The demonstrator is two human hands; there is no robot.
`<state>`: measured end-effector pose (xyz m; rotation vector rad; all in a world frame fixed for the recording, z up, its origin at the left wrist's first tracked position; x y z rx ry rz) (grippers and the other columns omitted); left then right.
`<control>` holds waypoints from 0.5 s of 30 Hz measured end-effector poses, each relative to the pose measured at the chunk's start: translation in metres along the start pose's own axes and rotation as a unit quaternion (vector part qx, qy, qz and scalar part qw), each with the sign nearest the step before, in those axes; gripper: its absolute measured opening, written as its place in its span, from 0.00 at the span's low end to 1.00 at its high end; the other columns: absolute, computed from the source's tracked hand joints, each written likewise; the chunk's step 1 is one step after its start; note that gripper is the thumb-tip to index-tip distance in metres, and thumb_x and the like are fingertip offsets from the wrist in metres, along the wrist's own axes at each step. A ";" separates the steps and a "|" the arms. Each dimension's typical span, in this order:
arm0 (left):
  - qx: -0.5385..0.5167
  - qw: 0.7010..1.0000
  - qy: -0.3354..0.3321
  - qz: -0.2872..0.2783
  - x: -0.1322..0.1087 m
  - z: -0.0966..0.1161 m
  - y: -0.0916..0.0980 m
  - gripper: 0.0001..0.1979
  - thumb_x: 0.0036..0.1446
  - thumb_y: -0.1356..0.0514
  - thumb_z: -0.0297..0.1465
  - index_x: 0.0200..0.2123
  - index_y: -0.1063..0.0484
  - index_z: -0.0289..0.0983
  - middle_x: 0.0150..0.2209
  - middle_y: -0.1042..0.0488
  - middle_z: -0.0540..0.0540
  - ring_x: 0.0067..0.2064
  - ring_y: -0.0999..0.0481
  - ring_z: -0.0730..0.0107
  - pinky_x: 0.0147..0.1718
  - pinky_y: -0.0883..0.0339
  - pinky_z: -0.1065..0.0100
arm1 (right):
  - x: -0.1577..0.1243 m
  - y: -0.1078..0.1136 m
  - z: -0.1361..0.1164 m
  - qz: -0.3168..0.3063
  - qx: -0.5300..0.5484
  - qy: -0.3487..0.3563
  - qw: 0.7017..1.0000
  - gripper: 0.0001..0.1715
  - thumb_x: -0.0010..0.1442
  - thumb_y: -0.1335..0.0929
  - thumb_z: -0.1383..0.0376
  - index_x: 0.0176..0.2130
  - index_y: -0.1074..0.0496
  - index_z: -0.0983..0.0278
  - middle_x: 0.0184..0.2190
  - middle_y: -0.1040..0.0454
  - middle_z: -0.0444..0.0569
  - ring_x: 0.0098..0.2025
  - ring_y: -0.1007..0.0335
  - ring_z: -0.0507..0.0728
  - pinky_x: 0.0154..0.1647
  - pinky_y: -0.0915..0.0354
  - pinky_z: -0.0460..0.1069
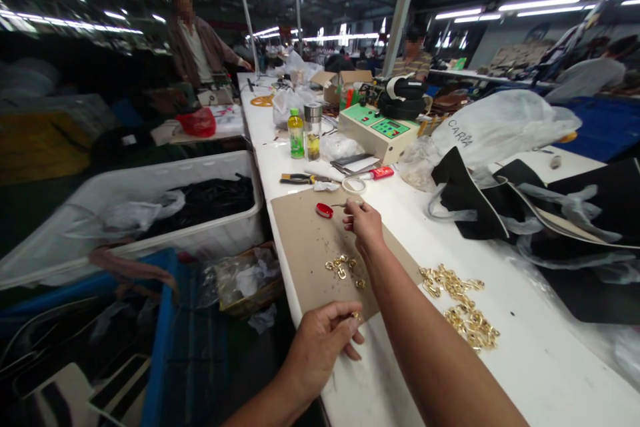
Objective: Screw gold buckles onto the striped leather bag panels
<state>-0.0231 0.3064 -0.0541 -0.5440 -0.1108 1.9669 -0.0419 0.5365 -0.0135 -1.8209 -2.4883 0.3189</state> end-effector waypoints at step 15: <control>0.066 0.994 -0.091 0.012 0.002 0.007 -0.003 0.17 0.49 0.27 0.39 0.39 0.15 0.34 0.36 0.16 0.43 0.32 0.17 0.65 0.30 0.21 0.67 | -0.182 0.126 0.001 0.047 0.100 -0.010 0.994 0.21 0.60 0.23 0.49 0.39 0.23 0.63 0.26 0.27 0.42 0.23 0.34 0.50 0.21 0.38 0.44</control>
Point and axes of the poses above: each hand's wrist, its own x-axis towards the middle knuckle, its own y-axis out of the back of the hand, z = x × y, the point moved 8 cm from there along x, towards the middle knuckle
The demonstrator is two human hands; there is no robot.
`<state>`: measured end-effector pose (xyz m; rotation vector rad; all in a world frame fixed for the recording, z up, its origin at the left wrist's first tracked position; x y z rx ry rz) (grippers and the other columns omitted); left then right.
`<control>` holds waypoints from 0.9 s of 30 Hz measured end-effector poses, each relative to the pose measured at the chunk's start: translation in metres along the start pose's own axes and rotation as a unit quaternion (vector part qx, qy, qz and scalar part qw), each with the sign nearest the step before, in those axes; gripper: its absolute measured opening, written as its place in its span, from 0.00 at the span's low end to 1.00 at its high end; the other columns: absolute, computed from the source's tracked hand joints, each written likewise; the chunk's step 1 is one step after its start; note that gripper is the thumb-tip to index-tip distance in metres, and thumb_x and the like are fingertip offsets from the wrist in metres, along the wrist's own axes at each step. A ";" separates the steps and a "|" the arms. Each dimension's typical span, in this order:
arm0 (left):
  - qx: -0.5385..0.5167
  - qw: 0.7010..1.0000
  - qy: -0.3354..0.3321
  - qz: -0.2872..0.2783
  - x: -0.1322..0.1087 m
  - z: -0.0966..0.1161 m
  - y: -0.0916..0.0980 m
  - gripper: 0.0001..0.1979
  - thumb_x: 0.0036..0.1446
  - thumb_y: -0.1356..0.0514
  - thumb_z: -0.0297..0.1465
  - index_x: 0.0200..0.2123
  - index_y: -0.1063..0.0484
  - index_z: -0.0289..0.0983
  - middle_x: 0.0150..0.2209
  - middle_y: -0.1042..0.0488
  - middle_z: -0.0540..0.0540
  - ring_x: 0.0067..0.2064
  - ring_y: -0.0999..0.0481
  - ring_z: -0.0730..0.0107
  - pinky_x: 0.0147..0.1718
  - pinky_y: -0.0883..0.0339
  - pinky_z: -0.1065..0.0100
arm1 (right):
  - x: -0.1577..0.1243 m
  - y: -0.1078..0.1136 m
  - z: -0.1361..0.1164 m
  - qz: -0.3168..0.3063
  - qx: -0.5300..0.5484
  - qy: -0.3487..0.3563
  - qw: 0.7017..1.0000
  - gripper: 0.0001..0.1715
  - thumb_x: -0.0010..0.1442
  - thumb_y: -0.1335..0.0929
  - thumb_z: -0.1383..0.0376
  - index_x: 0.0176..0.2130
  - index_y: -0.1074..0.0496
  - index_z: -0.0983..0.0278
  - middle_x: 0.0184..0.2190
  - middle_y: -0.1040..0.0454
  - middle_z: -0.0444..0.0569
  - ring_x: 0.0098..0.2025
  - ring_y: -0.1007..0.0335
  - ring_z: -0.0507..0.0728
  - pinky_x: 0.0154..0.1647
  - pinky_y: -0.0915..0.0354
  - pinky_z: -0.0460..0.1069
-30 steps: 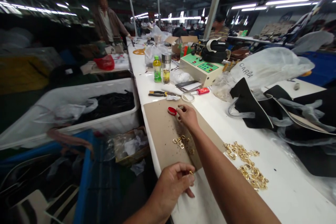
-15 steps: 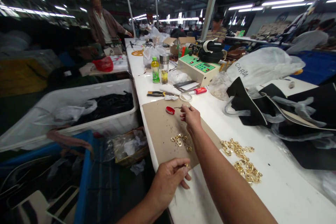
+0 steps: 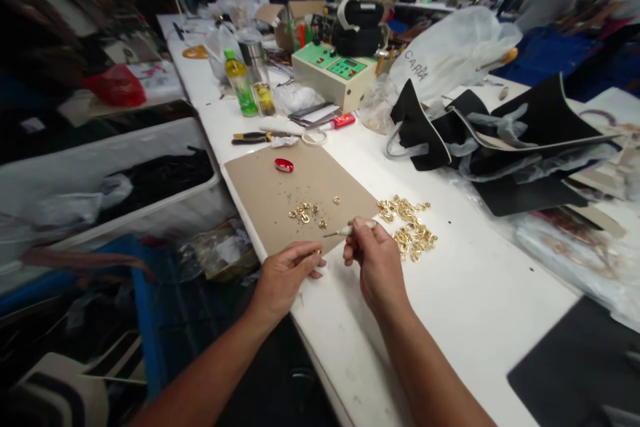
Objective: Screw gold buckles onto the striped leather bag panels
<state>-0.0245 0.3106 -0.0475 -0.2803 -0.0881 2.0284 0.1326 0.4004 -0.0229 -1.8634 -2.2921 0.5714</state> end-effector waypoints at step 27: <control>0.010 1.000 -0.012 -0.013 -0.005 -0.017 -0.013 0.19 0.51 0.28 0.30 0.46 0.27 0.36 0.37 0.20 0.48 0.34 0.21 0.72 0.34 0.22 0.70 | -0.028 0.020 -0.015 0.030 -0.280 0.119 0.952 0.15 0.69 0.31 0.53 0.35 0.26 0.60 0.21 0.27 0.41 0.25 0.31 0.53 0.31 0.36 0.48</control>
Point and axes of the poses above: each hand's wrist, its own x-axis towards the middle knuckle, its own y-axis out of the back of the hand, z = x × y, the point moved 8 cm from there along x, towards the middle knuckle
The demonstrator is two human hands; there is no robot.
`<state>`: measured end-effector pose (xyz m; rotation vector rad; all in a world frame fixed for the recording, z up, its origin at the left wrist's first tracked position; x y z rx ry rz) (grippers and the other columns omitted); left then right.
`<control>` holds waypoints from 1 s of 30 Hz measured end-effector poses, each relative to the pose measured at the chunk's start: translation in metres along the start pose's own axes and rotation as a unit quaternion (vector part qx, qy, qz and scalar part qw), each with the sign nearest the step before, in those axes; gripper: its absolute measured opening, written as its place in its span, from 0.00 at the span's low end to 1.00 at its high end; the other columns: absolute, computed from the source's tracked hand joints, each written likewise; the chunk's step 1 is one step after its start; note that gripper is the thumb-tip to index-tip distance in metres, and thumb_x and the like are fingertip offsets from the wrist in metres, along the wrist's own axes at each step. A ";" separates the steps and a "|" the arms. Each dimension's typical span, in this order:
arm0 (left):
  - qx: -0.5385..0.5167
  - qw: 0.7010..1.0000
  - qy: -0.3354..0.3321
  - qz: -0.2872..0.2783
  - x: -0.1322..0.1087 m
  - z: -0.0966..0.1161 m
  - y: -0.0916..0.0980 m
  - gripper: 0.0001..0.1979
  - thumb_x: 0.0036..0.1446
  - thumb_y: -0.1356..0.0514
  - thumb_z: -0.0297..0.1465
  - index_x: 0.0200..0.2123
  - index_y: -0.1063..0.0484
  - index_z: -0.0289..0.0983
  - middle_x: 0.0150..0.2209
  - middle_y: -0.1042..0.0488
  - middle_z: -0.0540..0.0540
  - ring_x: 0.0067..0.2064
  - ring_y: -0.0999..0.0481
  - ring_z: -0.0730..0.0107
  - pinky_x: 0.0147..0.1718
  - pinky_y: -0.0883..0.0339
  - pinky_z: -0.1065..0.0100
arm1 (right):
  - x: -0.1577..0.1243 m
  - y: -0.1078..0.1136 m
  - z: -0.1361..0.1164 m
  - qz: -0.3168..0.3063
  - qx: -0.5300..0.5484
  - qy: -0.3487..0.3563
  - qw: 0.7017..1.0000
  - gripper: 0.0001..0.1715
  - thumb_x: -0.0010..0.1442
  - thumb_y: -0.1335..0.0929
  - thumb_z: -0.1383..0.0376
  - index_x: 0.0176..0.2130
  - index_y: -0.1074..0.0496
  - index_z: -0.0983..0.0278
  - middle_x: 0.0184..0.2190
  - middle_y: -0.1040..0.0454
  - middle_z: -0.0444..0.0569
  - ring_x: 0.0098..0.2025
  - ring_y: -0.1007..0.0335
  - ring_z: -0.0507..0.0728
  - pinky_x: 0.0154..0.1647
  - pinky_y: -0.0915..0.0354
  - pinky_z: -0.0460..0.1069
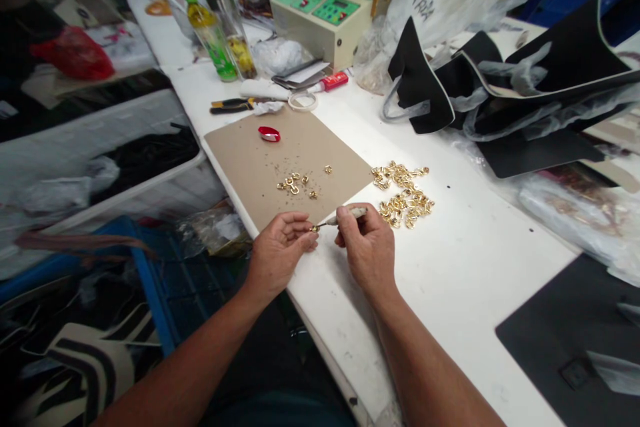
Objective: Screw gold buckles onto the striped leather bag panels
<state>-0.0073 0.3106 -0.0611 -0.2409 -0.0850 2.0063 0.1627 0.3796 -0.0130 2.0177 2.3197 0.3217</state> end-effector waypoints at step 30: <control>0.381 0.905 -0.166 0.089 0.043 0.062 0.018 0.09 0.58 0.34 0.34 0.42 0.20 0.40 0.37 0.17 0.47 0.33 0.22 0.65 0.39 0.26 0.63 | 0.040 0.049 0.038 0.142 0.325 -0.104 0.929 0.20 0.58 0.25 0.49 0.33 0.30 0.61 0.24 0.29 0.39 0.20 0.34 0.50 0.19 0.38 0.44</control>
Point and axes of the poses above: each hand's wrist, its own x-axis towards the middle knuckle, its own y-axis out of the back of the hand, z = x × y, the point moved 8 cm from there along x, towards the middle knuckle
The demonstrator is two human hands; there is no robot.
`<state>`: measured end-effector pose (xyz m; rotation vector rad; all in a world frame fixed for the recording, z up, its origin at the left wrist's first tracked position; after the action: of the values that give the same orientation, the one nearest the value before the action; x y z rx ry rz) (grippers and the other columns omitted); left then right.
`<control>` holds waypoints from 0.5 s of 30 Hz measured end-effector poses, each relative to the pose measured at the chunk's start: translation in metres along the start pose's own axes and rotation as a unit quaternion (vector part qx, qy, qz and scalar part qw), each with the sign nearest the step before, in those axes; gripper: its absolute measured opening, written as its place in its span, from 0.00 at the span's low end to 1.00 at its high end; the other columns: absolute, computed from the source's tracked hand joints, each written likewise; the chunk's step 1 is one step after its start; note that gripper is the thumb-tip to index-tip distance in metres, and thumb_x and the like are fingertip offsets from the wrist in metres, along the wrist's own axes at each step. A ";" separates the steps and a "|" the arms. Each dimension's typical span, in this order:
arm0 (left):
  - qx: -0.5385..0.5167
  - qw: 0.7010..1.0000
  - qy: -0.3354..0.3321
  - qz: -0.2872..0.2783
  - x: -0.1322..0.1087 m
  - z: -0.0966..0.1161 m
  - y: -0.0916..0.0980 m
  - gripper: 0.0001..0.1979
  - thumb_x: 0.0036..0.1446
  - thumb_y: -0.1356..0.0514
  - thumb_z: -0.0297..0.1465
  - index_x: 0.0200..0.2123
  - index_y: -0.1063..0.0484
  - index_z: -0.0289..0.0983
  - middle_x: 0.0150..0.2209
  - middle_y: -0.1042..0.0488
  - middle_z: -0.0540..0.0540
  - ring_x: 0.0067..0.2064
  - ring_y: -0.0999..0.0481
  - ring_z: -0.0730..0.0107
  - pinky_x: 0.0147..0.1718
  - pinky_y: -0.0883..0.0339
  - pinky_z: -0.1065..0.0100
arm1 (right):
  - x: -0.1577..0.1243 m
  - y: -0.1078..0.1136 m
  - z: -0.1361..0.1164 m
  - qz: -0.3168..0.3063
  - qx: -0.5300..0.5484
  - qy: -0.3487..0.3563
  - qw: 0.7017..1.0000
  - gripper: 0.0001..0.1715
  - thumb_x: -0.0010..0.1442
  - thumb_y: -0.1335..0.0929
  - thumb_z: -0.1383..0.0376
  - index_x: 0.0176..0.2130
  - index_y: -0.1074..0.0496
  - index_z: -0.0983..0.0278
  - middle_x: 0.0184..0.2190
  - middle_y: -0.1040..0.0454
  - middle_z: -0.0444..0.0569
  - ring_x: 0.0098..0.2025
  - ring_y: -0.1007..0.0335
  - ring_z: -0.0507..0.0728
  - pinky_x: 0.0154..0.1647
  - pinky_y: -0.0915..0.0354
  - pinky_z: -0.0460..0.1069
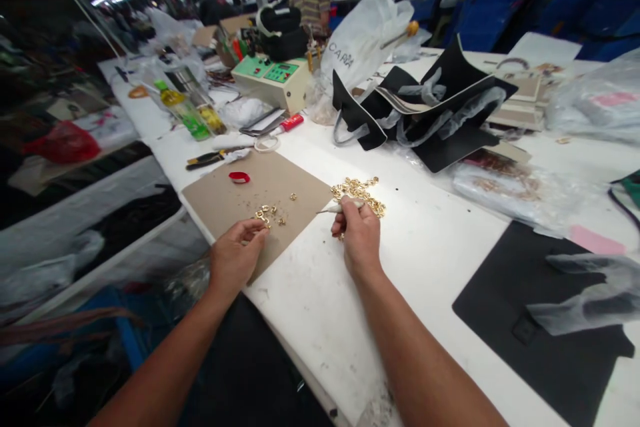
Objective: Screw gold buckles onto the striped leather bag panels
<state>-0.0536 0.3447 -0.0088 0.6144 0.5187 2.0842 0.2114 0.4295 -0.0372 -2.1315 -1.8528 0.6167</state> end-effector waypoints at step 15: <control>0.256 0.914 -0.216 -0.229 -0.042 0.105 -0.138 0.09 0.67 0.37 0.37 0.45 0.19 0.42 0.45 0.23 0.42 0.50 0.26 0.54 0.41 0.28 0.60 | 0.020 0.020 -0.013 0.039 0.051 0.016 0.998 0.18 0.57 0.24 0.53 0.32 0.30 0.62 0.22 0.30 0.39 0.20 0.35 0.48 0.19 0.38 0.42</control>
<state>0.1165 0.3963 -0.0137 1.1042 0.8603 1.3108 0.2372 0.4474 -0.0379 -2.1429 -1.6913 0.6757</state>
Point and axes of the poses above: each hand's wrist, its own x-axis towards the middle knuckle, its own y-axis out of the back of the hand, z = x × y, the point moved 8 cm from there along x, towards the middle knuckle
